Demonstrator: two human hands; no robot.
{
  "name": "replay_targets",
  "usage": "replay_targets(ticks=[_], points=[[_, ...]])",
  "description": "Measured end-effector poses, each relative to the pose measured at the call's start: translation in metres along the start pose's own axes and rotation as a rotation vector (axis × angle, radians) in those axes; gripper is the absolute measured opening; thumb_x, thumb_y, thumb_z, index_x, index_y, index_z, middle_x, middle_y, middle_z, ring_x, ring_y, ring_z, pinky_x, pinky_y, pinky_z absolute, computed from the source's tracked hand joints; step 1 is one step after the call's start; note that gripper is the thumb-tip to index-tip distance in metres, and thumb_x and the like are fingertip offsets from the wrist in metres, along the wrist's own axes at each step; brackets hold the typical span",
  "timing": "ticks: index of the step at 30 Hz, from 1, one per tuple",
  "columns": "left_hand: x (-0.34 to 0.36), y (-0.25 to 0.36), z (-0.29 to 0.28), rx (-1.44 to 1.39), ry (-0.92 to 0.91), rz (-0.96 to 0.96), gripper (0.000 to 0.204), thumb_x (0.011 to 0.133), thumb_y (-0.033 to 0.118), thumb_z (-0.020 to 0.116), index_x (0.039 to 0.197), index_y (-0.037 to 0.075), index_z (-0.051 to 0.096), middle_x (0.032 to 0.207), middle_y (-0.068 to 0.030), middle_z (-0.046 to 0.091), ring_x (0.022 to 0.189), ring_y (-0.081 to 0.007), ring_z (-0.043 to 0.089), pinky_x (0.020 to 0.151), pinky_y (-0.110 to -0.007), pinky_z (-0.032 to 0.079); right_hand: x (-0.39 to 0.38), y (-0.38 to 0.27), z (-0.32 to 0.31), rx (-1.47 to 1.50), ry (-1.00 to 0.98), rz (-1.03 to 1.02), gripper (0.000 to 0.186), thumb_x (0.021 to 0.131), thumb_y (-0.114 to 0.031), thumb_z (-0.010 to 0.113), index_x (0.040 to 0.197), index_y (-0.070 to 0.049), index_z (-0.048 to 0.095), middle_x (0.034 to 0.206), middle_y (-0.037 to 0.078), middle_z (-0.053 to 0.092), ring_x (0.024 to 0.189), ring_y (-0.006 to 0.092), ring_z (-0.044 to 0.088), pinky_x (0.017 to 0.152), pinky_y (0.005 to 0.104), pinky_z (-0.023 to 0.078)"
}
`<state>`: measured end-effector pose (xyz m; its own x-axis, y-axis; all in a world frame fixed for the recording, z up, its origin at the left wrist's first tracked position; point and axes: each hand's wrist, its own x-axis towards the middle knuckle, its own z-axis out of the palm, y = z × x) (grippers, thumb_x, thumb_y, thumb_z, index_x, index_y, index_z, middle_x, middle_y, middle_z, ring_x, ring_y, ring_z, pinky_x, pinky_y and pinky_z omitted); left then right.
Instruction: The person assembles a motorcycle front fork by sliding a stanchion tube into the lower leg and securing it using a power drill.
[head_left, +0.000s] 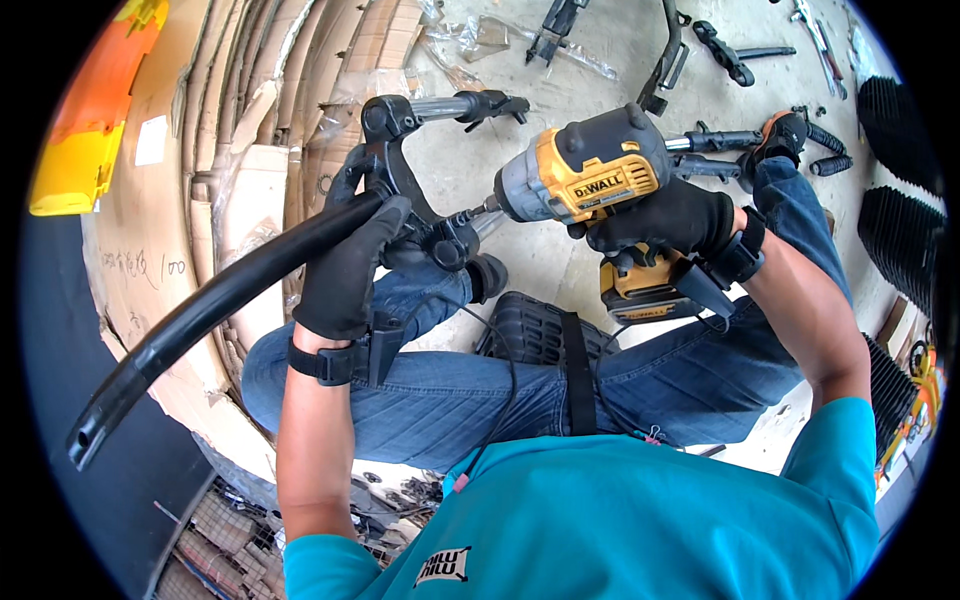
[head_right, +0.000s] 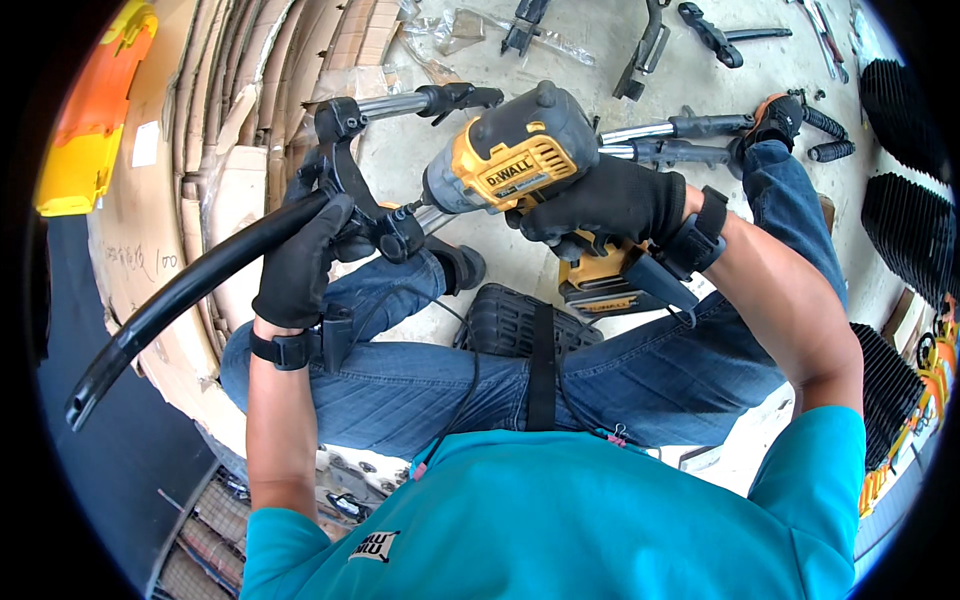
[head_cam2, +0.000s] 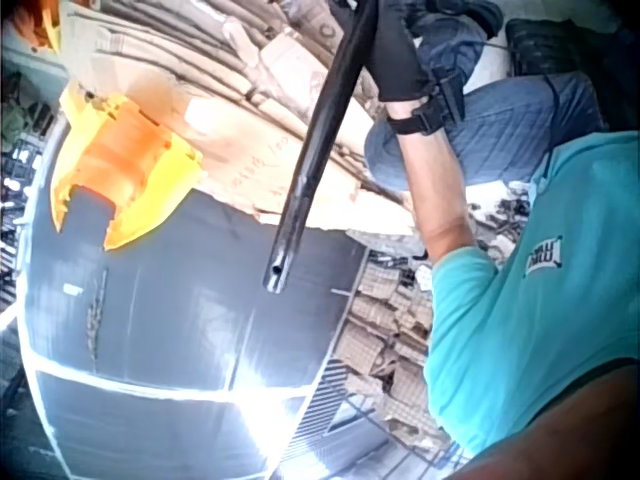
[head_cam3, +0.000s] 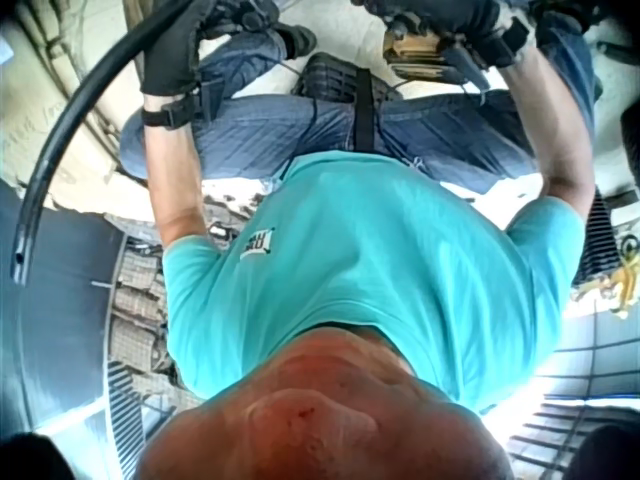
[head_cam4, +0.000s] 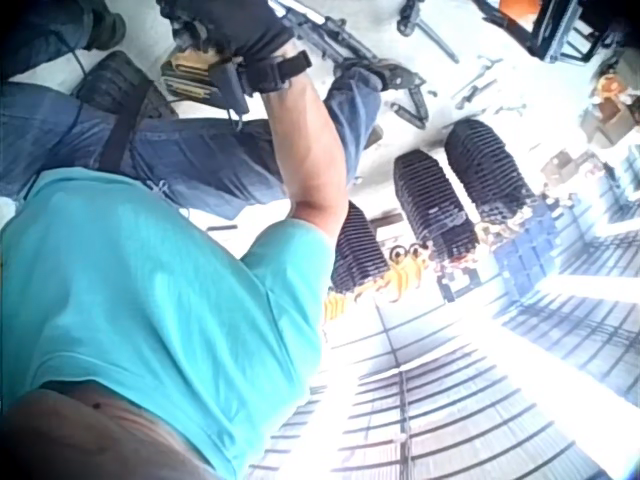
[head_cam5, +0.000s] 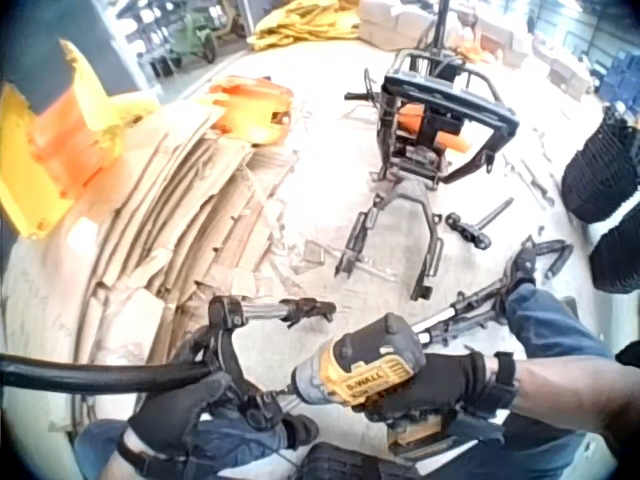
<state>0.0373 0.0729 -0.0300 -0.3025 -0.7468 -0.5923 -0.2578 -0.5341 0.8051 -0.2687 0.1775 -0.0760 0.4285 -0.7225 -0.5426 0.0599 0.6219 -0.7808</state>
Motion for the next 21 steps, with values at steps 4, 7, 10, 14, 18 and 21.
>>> replay_targets(ticks=[4, 7, 10, 14, 18, 21], points=[[0.003, -0.004, -0.005, 0.025, -0.01, 0.019, 0.051, 0.092, 0.006, 0.062, 0.14, 0.003, 0.044, 0.104, -0.0075, 0.066, 0.092, -0.0133, 0.066, 0.077, -0.027, 0.056, -0.002, -0.006, -0.001, -0.044, -0.013, 0.037, 0.035, 0.084, -0.017, 0.07, 0.114, 0.0, 0.065, 0.083, 0.006, 0.068, 0.06, 0.0074, 0.062, 0.054, 0.0217, 0.052], [0.002, -0.005, -0.004, 0.082, -0.005, 0.028, 0.035, 0.095, 0.011, 0.06, 0.128, 0.001, 0.054, 0.1, -0.0099, 0.069, 0.084, -0.0158, 0.07, 0.068, -0.028, 0.06, -0.006, -0.006, 0.0, 0.0, 0.005, 0.035, 0.036, 0.083, -0.018, 0.07, 0.114, 0.0, 0.065, 0.081, 0.005, 0.068, 0.06, 0.0072, 0.062, 0.054, 0.0215, 0.053], [0.004, -0.005, -0.001, 0.097, 0.012, 0.074, 0.03, 0.096, 0.012, 0.06, 0.123, 0.0, 0.057, 0.098, -0.0095, 0.069, 0.084, -0.0156, 0.069, 0.067, -0.029, 0.06, -0.01, -0.002, -0.006, -0.058, 0.025, 0.021, 0.036, 0.084, -0.017, 0.07, 0.114, 0.001, 0.065, 0.08, 0.005, 0.067, 0.06, 0.0075, 0.062, 0.054, 0.0213, 0.052], [0.001, -0.003, 0.003, 0.074, 0.011, 0.04, 0.026, 0.096, 0.012, 0.06, 0.118, -0.001, 0.061, 0.097, -0.0091, 0.069, 0.083, -0.0166, 0.069, 0.068, -0.03, 0.06, -0.007, 0.007, -0.033, 0.014, -0.036, 0.024, 0.033, 0.084, -0.016, 0.071, 0.11, 0.003, 0.065, 0.079, 0.007, 0.068, 0.061, 0.0096, 0.065, 0.053, 0.021, 0.055], [0.003, -0.009, -0.003, 0.065, 0.001, 0.058, 0.026, 0.096, 0.012, 0.06, 0.117, -0.003, 0.062, 0.097, -0.01, 0.069, 0.083, -0.0187, 0.069, 0.07, -0.031, 0.06, -0.013, 0.01, -0.045, 0.02, -0.018, 0.014, 0.033, 0.082, -0.013, 0.072, 0.111, 0.003, 0.065, 0.079, 0.009, 0.068, 0.061, 0.0106, 0.066, 0.053, 0.0204, 0.055], [-0.003, -0.003, -0.003, 0.103, -0.019, 0.009, 0.027, 0.097, 0.012, 0.059, 0.118, -0.003, 0.062, 0.1, -0.0108, 0.069, 0.086, -0.0193, 0.07, 0.073, -0.032, 0.06, -0.024, 0.018, -0.04, 0.045, -0.031, -0.022, 0.038, 0.078, -0.014, 0.075, 0.111, 0.003, 0.067, 0.083, 0.01, 0.071, 0.063, 0.0104, 0.066, 0.055, 0.0213, 0.055]])
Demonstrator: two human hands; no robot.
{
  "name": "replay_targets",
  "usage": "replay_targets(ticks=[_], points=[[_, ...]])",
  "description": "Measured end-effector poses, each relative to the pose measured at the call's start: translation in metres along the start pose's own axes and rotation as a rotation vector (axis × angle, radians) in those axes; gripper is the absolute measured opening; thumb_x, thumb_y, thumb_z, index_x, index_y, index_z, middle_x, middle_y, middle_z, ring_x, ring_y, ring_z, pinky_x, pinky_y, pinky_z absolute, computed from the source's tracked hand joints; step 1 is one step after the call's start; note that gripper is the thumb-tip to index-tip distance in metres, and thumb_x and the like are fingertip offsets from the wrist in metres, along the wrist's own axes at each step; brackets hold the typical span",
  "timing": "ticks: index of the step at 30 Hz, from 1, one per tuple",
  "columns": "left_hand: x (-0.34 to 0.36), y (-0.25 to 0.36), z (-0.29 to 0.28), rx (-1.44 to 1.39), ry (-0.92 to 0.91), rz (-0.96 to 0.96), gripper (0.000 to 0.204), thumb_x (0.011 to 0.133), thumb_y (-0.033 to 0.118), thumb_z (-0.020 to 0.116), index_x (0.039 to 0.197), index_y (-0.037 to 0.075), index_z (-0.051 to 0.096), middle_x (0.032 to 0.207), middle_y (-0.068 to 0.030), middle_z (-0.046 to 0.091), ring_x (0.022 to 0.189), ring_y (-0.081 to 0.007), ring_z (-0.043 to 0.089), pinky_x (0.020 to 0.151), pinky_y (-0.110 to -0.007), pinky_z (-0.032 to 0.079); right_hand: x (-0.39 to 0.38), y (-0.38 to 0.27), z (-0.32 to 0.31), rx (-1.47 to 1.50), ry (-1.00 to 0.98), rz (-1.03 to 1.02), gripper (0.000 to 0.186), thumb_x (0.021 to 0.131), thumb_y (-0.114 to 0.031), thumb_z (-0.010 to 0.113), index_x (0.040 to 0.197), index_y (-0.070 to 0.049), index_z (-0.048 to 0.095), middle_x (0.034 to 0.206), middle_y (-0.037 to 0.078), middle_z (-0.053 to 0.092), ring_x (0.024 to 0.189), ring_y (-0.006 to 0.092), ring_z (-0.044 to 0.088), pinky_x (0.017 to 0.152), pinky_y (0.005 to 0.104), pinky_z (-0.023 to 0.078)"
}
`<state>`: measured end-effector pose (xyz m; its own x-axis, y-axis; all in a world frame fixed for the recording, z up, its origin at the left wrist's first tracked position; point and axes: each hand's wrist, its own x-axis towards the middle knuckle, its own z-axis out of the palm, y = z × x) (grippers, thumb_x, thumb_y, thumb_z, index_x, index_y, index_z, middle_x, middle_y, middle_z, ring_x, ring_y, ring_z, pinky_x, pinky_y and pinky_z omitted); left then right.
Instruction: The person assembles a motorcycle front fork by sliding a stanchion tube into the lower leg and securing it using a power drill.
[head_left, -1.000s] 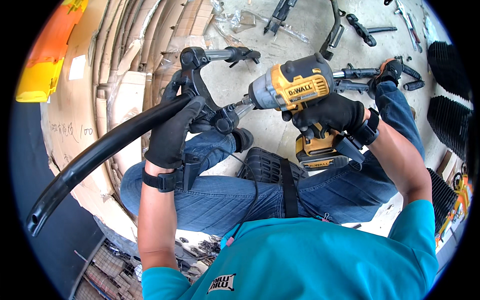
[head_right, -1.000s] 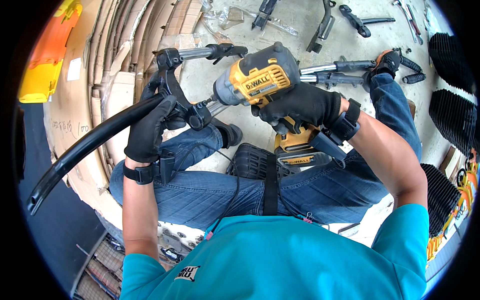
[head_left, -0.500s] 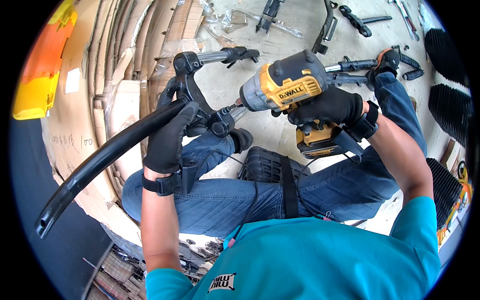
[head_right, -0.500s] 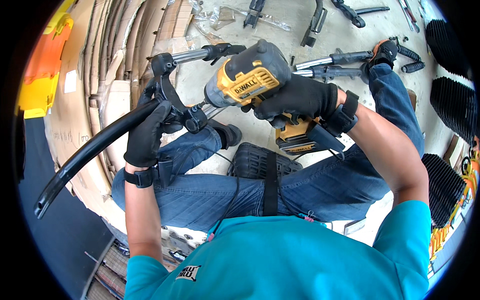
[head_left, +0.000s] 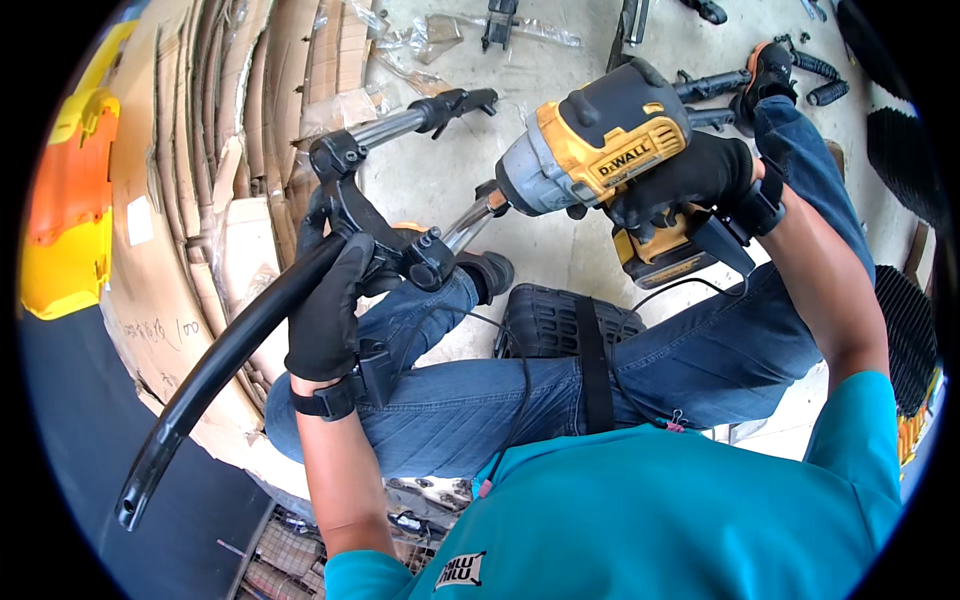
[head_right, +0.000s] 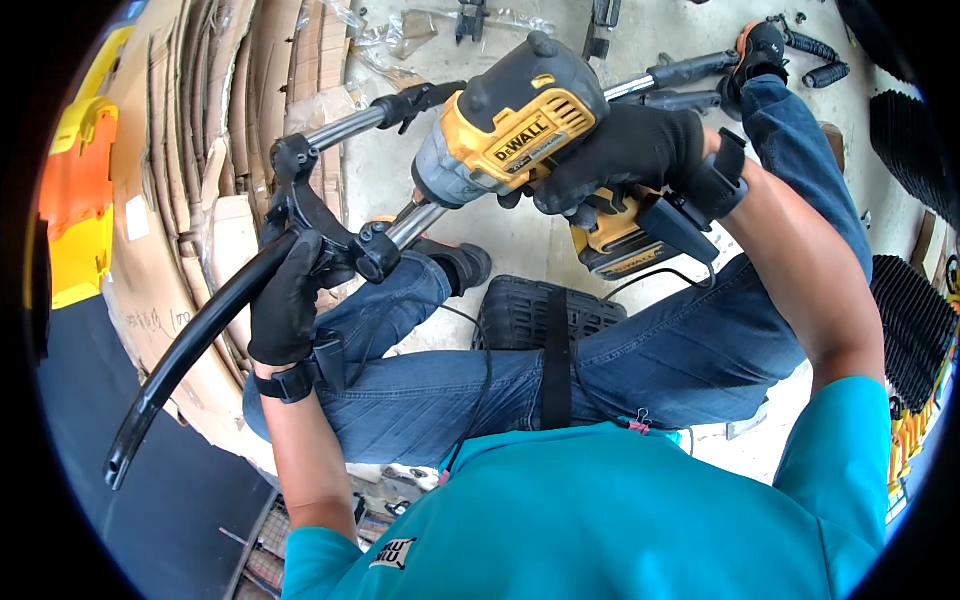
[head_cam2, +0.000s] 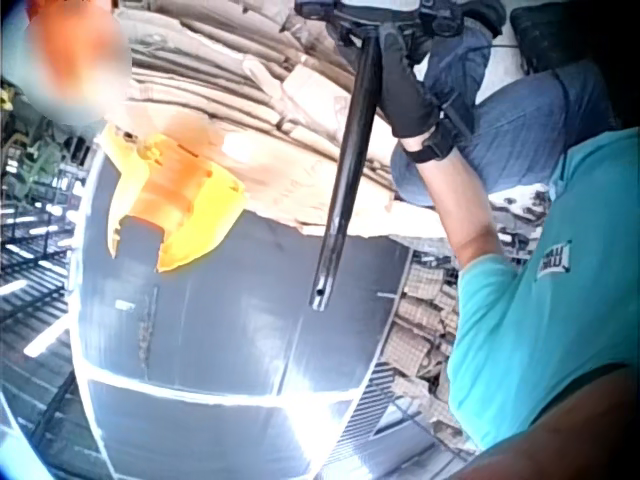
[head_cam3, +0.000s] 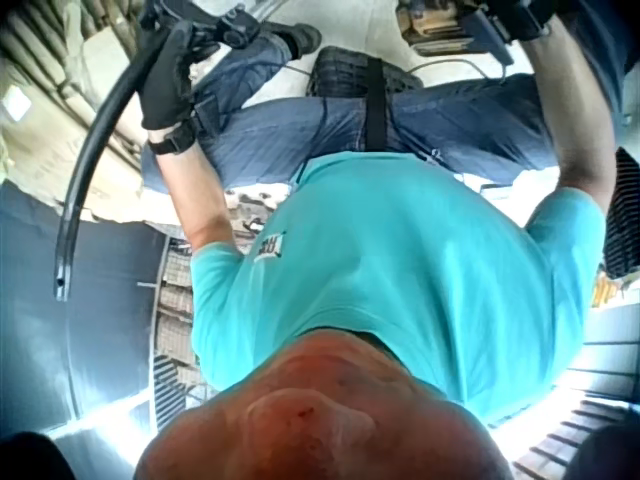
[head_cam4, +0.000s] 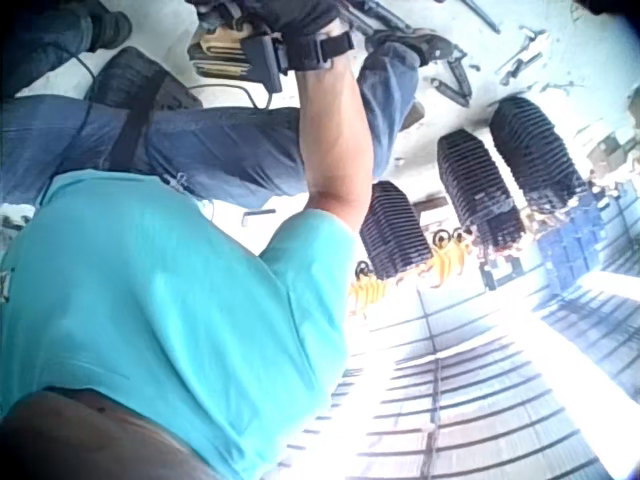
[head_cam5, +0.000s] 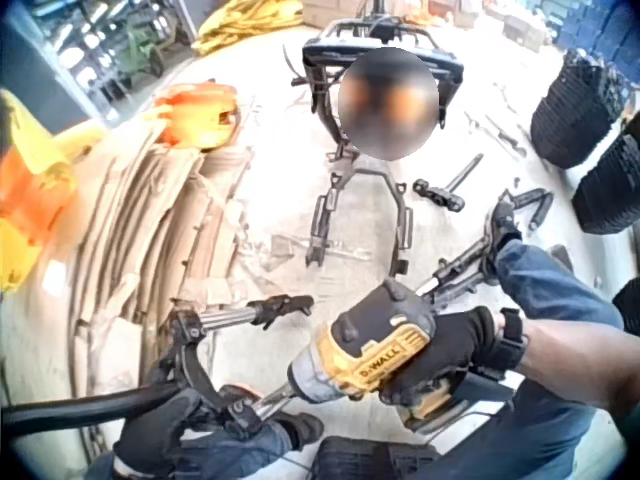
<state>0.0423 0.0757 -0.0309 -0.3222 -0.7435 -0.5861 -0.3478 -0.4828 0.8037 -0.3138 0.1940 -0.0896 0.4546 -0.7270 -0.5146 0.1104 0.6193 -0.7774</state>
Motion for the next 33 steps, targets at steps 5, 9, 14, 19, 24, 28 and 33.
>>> replay_targets(ticks=[5, 9, 14, 19, 24, 28, 33], points=[[0.001, -0.007, -0.008, -0.055, 0.026, -0.045, 0.028, 0.096, 0.009, 0.058, 0.121, -0.004, 0.059, 0.103, -0.0112, 0.068, 0.085, -0.0181, 0.069, 0.073, -0.031, 0.06, -0.011, 0.056, -0.012, -0.129, 0.058, -0.094, 0.048, 0.077, -0.014, 0.08, 0.121, -0.001, 0.063, 0.099, 0.013, 0.072, 0.082, 0.0171, 0.071, 0.072, 0.0284, 0.059], [-0.001, -0.004, -0.009, -0.077, 0.038, -0.066, 0.026, 0.096, 0.006, 0.057, 0.119, -0.006, 0.061, 0.105, -0.012, 0.068, 0.089, -0.019, 0.069, 0.077, -0.031, 0.059, -0.005, 0.08, -0.003, -0.508, -0.021, -0.384, 0.056, 0.08, -0.012, 0.077, 0.131, -0.007, 0.055, 0.12, 0.011, 0.066, 0.107, 0.02, 0.065, 0.098, 0.0345, 0.051], [-0.001, -0.008, -0.012, -0.075, 0.047, -0.051, 0.027, 0.096, 0.006, 0.057, 0.119, -0.006, 0.061, 0.107, -0.0118, 0.069, 0.095, -0.0188, 0.068, 0.084, -0.031, 0.056, -0.001, 0.109, 0.018, -0.803, 0.026, -0.277, 0.06, 0.076, -0.02, 0.079, 0.128, -0.006, 0.053, 0.113, 0.015, 0.065, 0.103, 0.0306, 0.065, 0.091, 0.0388, 0.051], [-0.001, -0.006, -0.014, -0.036, 0.06, -0.061, 0.027, 0.095, 0.005, 0.058, 0.119, -0.005, 0.061, 0.109, -0.0118, 0.068, 0.097, -0.0179, 0.067, 0.087, -0.029, 0.054, 0.001, 0.127, 0.013, -1.14, 0.01, -0.191, 0.06, 0.079, -0.013, 0.073, 0.133, -0.008, 0.048, 0.107, 0.012, 0.062, 0.103, 0.0308, 0.063, 0.093, 0.0403, 0.048], [-0.001, -0.001, -0.005, -0.026, 0.1, -0.057, 0.026, 0.095, 0.005, 0.06, 0.119, -0.005, 0.062, 0.11, -0.0121, 0.068, 0.099, -0.0169, 0.066, 0.089, -0.028, 0.053, 0.007, 0.153, 0.007, -1.151, 0.0, -0.209, 0.056, 0.079, -0.01, 0.071, 0.131, -0.008, 0.051, 0.106, 0.011, 0.063, 0.102, 0.0296, 0.063, 0.093, 0.0397, 0.048], [-0.001, -0.011, -0.022, 0.045, 0.066, -0.06, 0.029, 0.1, 0.013, 0.054, 0.124, -0.002, 0.058, 0.111, -0.0098, 0.066, 0.097, -0.0183, 0.066, 0.084, -0.033, 0.055, 0.007, 0.159, 0.008, -1.108, 0.018, -0.23, 0.053, 0.08, -0.011, 0.07, 0.13, -0.009, 0.052, 0.102, 0.01, 0.065, 0.101, 0.0286, 0.063, 0.092, 0.0389, 0.048], [0.002, -0.018, -0.036, 0.162, 0.056, -0.016, 0.029, 0.101, 0.016, 0.052, 0.124, -0.001, 0.058, 0.113, -0.012, 0.066, 0.101, -0.0215, 0.065, 0.085, -0.035, 0.055, 0.003, 0.151, 0.01, -1.158, 0.109, -0.423, 0.049, 0.082, -0.013, 0.067, 0.13, -0.009, 0.056, 0.104, 0.012, 0.067, 0.099, 0.0293, 0.063, 0.09, 0.0407, 0.049]])
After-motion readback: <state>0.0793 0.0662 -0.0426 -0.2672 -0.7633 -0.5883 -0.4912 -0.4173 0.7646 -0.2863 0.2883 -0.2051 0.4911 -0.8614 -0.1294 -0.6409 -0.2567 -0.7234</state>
